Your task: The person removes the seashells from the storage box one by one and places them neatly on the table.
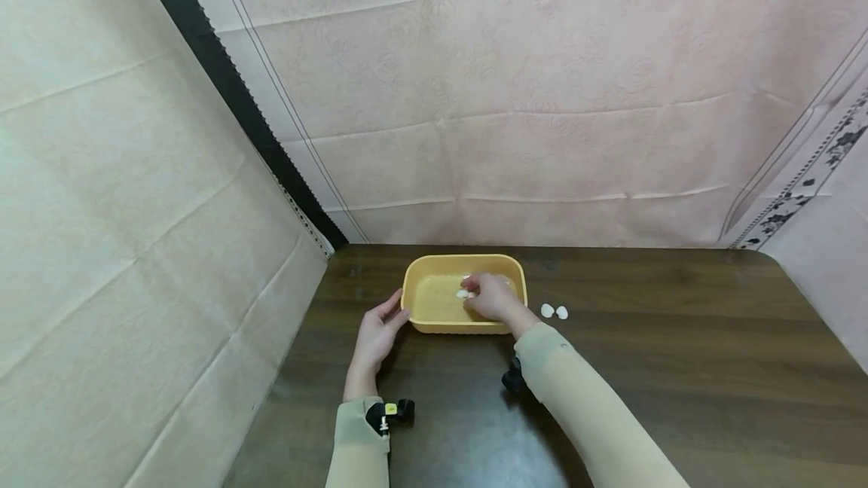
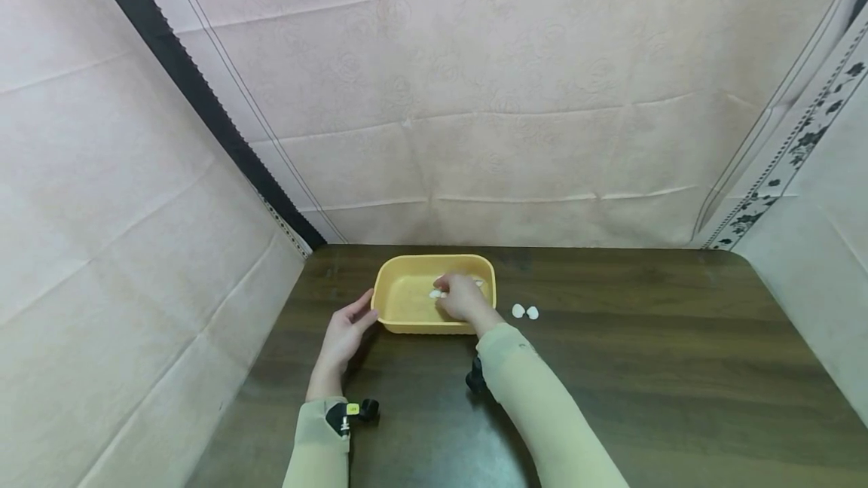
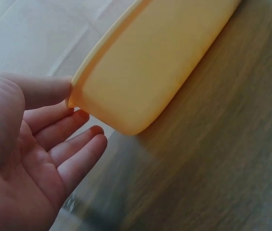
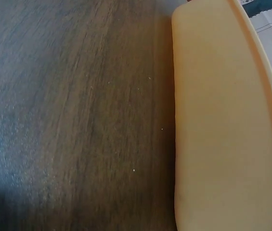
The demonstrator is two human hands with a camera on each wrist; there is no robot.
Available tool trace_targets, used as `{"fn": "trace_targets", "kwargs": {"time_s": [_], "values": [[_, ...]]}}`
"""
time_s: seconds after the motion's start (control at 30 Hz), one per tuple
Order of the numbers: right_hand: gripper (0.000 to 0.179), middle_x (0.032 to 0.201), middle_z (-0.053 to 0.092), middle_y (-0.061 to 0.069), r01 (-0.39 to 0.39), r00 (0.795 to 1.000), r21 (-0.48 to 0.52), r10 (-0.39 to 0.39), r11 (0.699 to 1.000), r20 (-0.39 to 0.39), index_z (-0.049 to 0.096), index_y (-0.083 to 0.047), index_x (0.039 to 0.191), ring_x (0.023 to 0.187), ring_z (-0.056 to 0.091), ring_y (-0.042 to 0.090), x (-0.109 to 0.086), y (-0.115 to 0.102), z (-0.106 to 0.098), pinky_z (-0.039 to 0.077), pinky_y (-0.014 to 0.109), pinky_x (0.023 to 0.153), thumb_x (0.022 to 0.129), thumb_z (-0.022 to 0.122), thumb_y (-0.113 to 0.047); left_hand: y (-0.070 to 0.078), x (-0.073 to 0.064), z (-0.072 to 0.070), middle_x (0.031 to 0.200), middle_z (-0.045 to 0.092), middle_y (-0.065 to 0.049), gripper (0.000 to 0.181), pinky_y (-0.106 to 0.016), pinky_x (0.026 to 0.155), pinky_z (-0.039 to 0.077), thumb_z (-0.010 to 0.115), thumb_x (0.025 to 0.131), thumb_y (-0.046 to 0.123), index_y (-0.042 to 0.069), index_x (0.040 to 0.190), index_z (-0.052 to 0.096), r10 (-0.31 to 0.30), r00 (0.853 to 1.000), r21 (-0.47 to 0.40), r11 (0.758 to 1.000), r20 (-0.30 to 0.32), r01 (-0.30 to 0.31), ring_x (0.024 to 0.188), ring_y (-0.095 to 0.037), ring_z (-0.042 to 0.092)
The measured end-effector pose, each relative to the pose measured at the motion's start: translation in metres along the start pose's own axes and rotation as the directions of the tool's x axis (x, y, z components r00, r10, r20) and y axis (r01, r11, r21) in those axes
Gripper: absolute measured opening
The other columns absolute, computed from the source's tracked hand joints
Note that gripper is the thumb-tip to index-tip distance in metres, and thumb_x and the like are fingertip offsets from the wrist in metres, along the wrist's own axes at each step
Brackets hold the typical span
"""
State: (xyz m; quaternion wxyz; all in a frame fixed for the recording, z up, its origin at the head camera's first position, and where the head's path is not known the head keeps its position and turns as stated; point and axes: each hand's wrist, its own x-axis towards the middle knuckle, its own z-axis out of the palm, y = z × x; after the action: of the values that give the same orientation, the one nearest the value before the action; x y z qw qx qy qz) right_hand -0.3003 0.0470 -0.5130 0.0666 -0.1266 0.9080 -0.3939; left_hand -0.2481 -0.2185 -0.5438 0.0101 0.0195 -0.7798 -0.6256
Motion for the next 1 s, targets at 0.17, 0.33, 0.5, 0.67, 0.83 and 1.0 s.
{"fn": "trace_targets", "kwargs": {"time_s": [0.17, 0.33, 0.5, 0.67, 0.83, 1.0], "values": [[0.035, 0.121, 0.075, 0.014, 0.020, 1.000, -0.046, -0.020, 0.999, 0.002, 0.074, 0.000, 0.128, 0.111, 0.067, 0.030, 0.004, 0.000, 0.003, 0.053, 0.048, 0.103, 0.094, 0.079, -0.005, 0.000, -0.001, -0.001, 0.157, 0.056, -0.011, 0.051, -0.044, 0.113, 0.049, 0.071, 0.104, 0.011, 0.009, 0.153, 0.059, 0.015, 1.000, -0.006, 1.000, 0.001, -0.015, 0.141, -0.030, 0.057], [0.036, 0.123, 0.074, 0.014, 0.016, 1.000, -0.040, -0.016, 0.999, 0.003, 0.073, 0.000, 0.131, 0.114, 0.067, 0.030, 0.007, 0.001, 0.006, 0.053, 0.048, 0.105, 0.096, 0.077, -0.006, 0.001, -0.002, -0.001, 0.157, 0.056, -0.012, 0.051, -0.045, 0.113, 0.049, 0.071, 0.104, 0.012, 0.009, 0.154, 0.059, 0.021, 1.000, -0.002, 1.000, -0.001, -0.021, 0.141, -0.031, 0.057], [0.032, 0.122, 0.074, 0.014, 0.032, 0.999, -0.045, -0.032, 0.998, -0.001, 0.073, 0.000, 0.130, 0.116, 0.067, 0.032, 0.008, 0.003, 0.008, 0.053, 0.049, 0.106, 0.099, 0.075, -0.008, 0.000, -0.003, -0.001, 0.157, 0.056, -0.010, 0.050, -0.043, 0.113, 0.049, 0.071, 0.104, 0.013, 0.010, 0.153, 0.059, 0.012, 1.000, -0.009, 1.000, 0.000, -0.012, 0.141, -0.029, 0.057], [0.027, 0.121, 0.075, 0.013, 0.033, 0.999, -0.057, -0.034, 0.998, -0.013, 0.076, -0.002, 0.126, 0.117, 0.068, 0.033, 0.011, 0.007, 0.010, 0.053, 0.051, 0.106, 0.101, 0.074, -0.012, -0.001, -0.003, 0.000, 0.157, 0.056, -0.012, 0.050, -0.042, 0.112, 0.050, 0.071, 0.104, 0.011, 0.008, 0.152, 0.060, 0.022, 1.000, -0.009, 1.000, 0.005, -0.022, 0.140, -0.031, 0.058], [0.025, 0.121, 0.075, 0.010, 0.012, 1.000, -0.072, -0.014, 0.997, -0.024, 0.077, -0.005, 0.124, 0.118, 0.067, 0.031, 0.012, 0.010, 0.013, 0.052, 0.049, 0.107, 0.101, 0.075, -0.014, 0.000, -0.004, 0.000, 0.157, 0.056, -0.014, 0.051, -0.042, 0.111, 0.051, 0.071, 0.104, 0.009, 0.005, 0.153, 0.058, 0.046, 0.999, -0.012, 0.999, 0.010, -0.046, 0.141, -0.034, 0.057], [0.024, 0.123, 0.074, 0.010, 0.002, 1.000, -0.074, -0.004, 0.997, -0.028, 0.078, -0.006, 0.122, 0.119, 0.067, 0.031, 0.013, 0.008, 0.014, 0.052, 0.049, 0.107, 0.100, 0.075, -0.014, -0.001, -0.003, -0.002, 0.156, 0.055, -0.017, 0.052, -0.038, 0.109, 0.052, 0.070, 0.104, 0.007, 0.003, 0.153, 0.057, 0.063, 0.998, -0.049, 0.997, 0.018, -0.062, 0.141, -0.035, 0.056]]}}
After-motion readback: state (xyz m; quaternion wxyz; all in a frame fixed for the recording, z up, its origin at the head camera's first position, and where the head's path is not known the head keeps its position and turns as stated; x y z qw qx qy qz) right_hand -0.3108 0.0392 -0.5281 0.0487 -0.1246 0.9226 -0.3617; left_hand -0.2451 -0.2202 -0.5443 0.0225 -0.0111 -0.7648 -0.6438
